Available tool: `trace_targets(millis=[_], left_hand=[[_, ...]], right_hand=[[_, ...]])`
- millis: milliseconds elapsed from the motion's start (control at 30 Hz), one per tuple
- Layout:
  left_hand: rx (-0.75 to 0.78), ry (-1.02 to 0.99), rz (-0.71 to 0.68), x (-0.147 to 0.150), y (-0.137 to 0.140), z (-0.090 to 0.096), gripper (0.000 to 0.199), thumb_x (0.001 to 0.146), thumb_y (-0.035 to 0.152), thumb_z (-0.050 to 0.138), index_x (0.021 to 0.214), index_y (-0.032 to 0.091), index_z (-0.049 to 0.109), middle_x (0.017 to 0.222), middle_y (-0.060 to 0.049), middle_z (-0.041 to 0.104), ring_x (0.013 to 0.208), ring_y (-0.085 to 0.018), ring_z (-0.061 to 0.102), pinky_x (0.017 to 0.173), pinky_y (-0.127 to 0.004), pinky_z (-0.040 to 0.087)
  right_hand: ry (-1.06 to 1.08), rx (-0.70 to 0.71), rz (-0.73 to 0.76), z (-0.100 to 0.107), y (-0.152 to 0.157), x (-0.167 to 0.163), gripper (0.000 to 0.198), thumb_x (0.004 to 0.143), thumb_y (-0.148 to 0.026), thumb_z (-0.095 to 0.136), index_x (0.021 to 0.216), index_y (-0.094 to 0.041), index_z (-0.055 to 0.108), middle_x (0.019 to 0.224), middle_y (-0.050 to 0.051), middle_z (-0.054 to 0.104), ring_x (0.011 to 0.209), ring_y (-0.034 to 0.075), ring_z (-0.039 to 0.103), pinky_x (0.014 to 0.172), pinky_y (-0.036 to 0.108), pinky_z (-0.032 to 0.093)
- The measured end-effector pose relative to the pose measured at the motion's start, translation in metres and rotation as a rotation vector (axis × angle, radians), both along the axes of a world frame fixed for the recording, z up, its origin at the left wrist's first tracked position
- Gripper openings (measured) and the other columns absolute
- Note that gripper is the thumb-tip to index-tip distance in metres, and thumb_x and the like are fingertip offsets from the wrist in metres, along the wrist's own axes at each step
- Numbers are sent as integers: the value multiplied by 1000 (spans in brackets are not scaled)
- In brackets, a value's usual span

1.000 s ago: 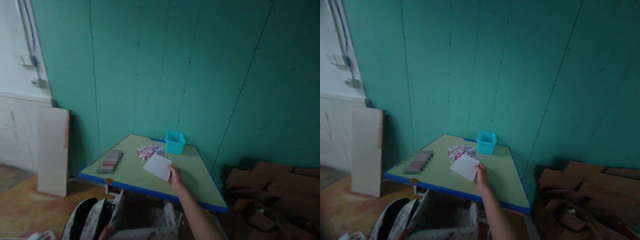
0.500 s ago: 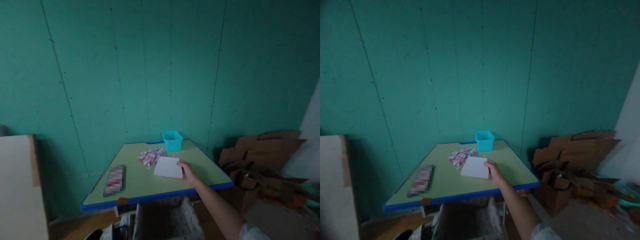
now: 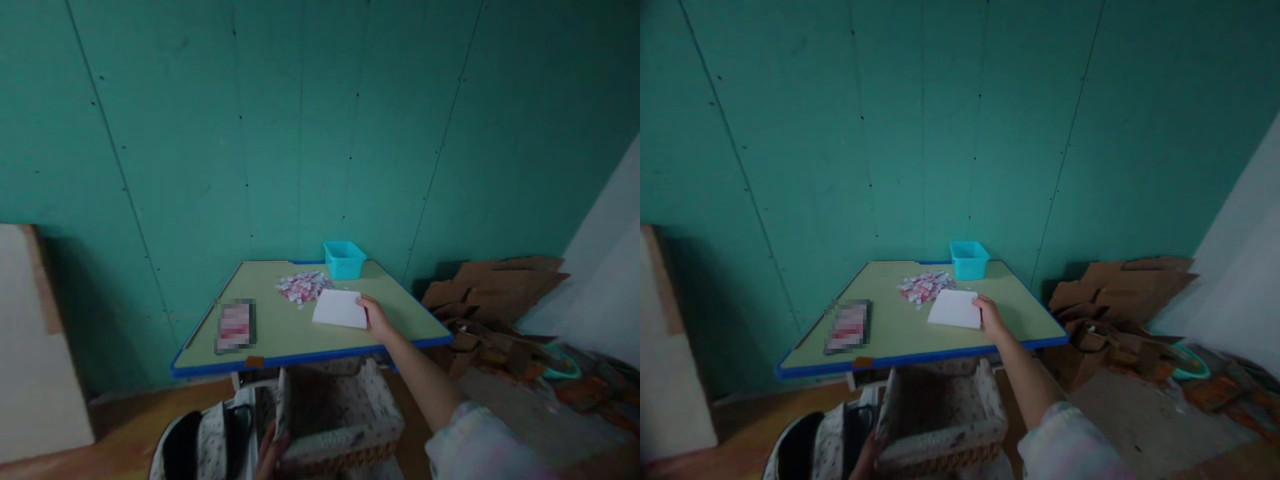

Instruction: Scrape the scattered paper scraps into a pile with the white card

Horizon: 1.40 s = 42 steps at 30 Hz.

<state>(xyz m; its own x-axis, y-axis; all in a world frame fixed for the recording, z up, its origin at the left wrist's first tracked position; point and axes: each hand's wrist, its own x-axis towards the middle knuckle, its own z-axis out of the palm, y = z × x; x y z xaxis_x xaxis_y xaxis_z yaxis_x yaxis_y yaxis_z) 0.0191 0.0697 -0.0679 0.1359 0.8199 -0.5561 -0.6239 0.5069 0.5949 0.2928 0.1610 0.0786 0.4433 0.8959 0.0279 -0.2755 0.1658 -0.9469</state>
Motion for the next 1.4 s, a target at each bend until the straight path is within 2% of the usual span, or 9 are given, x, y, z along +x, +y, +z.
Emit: trace_targets(millis=[100, 200, 367, 500, 633, 833, 1033, 1200, 1400], left_hand=[[-12, -140, 67, 10, -16, 15, 37, 62, 19, 65, 96, 24, 53, 73, 1, 67, 61, -18, 63, 55, -27, 45], [-7, -118, 124, 16, -30, 39, 31, 63, 20, 65, 93, 23, 56, 67, 3, 65, 60, -14, 61, 60, -25, 45], [110, -22, 74, 17, -46, 67, 37, 67, 27, 63, 102, 23, 54, 83, -2, 67, 72, -19, 62, 59, -28, 44], [195, 15, 18, 16, -46, 66, 40, 72, 31, 58, 110, 20, 49, 91, -4, 65, 78, -19, 59, 62, -28, 44], [203, 56, 38, 15, -47, 62, 38, 72, 32, 58, 108, 23, 51, 87, 0, 64, 75, -16, 59, 61, -25, 43], [166, 61, 95, 17, -48, 57, 39, 69, 31, 60, 107, 24, 53, 80, 0, 66, 68, -17, 60, 57, -26, 43], [34, 132, 146, 23, -38, 55, 45, 64, 31, 64, 108, 23, 54, 72, 1, 66, 55, -17, 59, 49, -27, 44], [34, 88, 167, 21, -32, 48, 49, 59, 29, 67, 107, 23, 57, 88, -2, 67, 62, -18, 62, 51, -27, 46], [90, 99, 162, 15, -40, 55, 44, 59, 29, 66, 101, 19, 60, 76, -1, 68, 59, -17, 61, 50, -26, 46]], right_hand=[[-29, 1, 11, -1, 1, 2, 15, 50, -21, 52, 64, -17, 54, 50, -4, 56, 46, 11, 48, 46, 22, 32], [-57, 10, 27, -3, 2, 4, 13, 51, -22, 52, 63, -18, 53, 50, -4, 55, 47, 11, 48, 45, 22, 32], [-69, 46, 40, -7, 6, 6, 12, 51, -24, 54, 62, -18, 51, 49, -5, 54, 46, 11, 47, 44, 22, 31], [-58, 65, 46, -10, 9, 8, 15, 51, -25, 55, 65, -18, 54, 51, -4, 56, 46, 11, 46, 43, 22, 31], [-60, 71, 52, -11, 10, 10, 15, 52, -24, 56, 66, -18, 55, 52, -5, 56, 46, 11, 46, 44, 22, 31], [-72, 74, 58, -13, 12, 9, 15, 53, -25, 55, 66, -18, 56, 51, -5, 56, 48, 11, 47, 46, 23, 32], [-65, 79, 62, -14, 12, 7, 11, 52, -25, 55, 60, -18, 53, 47, -5, 52, 45, 10, 45, 43, 22, 30], [-68, 85, 65, -14, 13, 6, 11, 53, -26, 55, 59, -18, 53, 47, -5, 53, 46, 10, 45, 44, 22, 30], [-61, 75, 75, -13, 14, 7, 14, 53, -28, 55, 63, -18, 56, 53, -4, 57, 50, 12, 48, 47, 23, 33]])
